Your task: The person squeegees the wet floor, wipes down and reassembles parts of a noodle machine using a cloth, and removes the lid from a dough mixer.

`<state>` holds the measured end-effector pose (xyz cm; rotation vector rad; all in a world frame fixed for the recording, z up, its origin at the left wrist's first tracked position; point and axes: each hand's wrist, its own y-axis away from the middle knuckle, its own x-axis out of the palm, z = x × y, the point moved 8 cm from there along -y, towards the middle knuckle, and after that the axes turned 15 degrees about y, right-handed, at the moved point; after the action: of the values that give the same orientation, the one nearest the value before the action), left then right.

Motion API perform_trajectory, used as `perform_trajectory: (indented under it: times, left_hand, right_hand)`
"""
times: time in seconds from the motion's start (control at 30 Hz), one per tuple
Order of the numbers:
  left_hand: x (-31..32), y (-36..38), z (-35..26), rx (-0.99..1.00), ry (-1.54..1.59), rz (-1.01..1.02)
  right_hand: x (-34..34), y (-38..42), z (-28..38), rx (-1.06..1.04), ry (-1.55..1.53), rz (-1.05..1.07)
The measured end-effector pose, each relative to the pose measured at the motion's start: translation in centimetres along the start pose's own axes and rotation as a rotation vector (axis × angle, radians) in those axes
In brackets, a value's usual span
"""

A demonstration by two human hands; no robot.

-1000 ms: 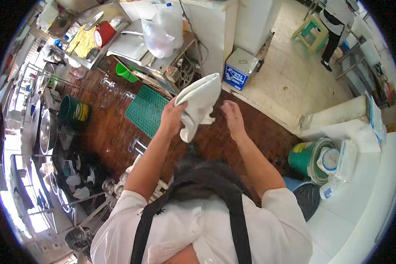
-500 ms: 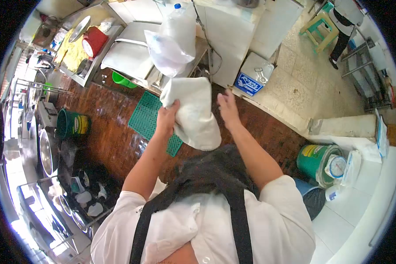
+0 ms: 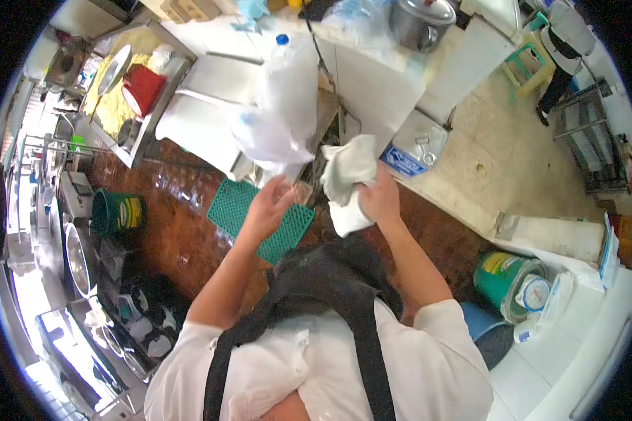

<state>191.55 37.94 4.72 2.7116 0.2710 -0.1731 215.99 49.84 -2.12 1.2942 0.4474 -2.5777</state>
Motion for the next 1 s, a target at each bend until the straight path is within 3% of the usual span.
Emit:
perform_trajectory:
  times: [0.1,0.2,0.23,0.3,0.4,0.5,0.53,0.63,0.87,0.97,1.0]
  left_hand:
    - [-2.6,1.7,-1.2,-0.092,0.201,0.05]
    - [0.2,2.4,-8.1,0.171,0.263,0.225]
    - [0.9,1.3,-9.4,0.306,0.091,0.297]
    - [1.3,-0.5,-11.2,0.376,0.056,0.183]
    - [1.4,-2.8,-14.3,0.272,0.289,0.323]
    - [-0.5,-4.5,-15.9,0.273,0.373,0.353]
    - [-1.7,-4.7,-16.5,0.238,0.264,0.319]
    - [-4.4,-6.5,-17.2,0.436,0.064,0.187]
    - [-4.8,-9.1,-18.8,0.501,0.247,0.225]
    - [-7.9,-11.0,-24.1,0.616,0.236,0.137]
    - [-9.5,-11.5,-27.9,0.745,0.203,0.096]
  right_hand:
    - [-4.3,-3.1,0.5,0.252,-0.247,-0.048]
    - [-8.3,-5.3,6.1,0.201,-0.351,-0.072]
    - [-8.8,-5.7,8.0,0.211,-0.267,-0.037]
    - [-10.2,-6.6,13.5,0.094,-0.475,-0.04]
    - [-7.1,-7.4,16.7,0.306,-1.103,0.16]
    - [-5.0,-8.7,17.0,0.394,-1.241,0.224]
    - [-5.2,-9.0,17.0,0.354,-1.122,0.153]
    - [-7.9,-9.1,16.5,0.28,-0.675,-0.062]
    - [-10.4,-8.8,17.8,0.155,-0.621,-0.141]
    - [-11.6,-9.2,16.8,0.169,-0.598,-0.168]
    - [-11.9,-9.3,16.0,0.177,-0.587,-0.163]
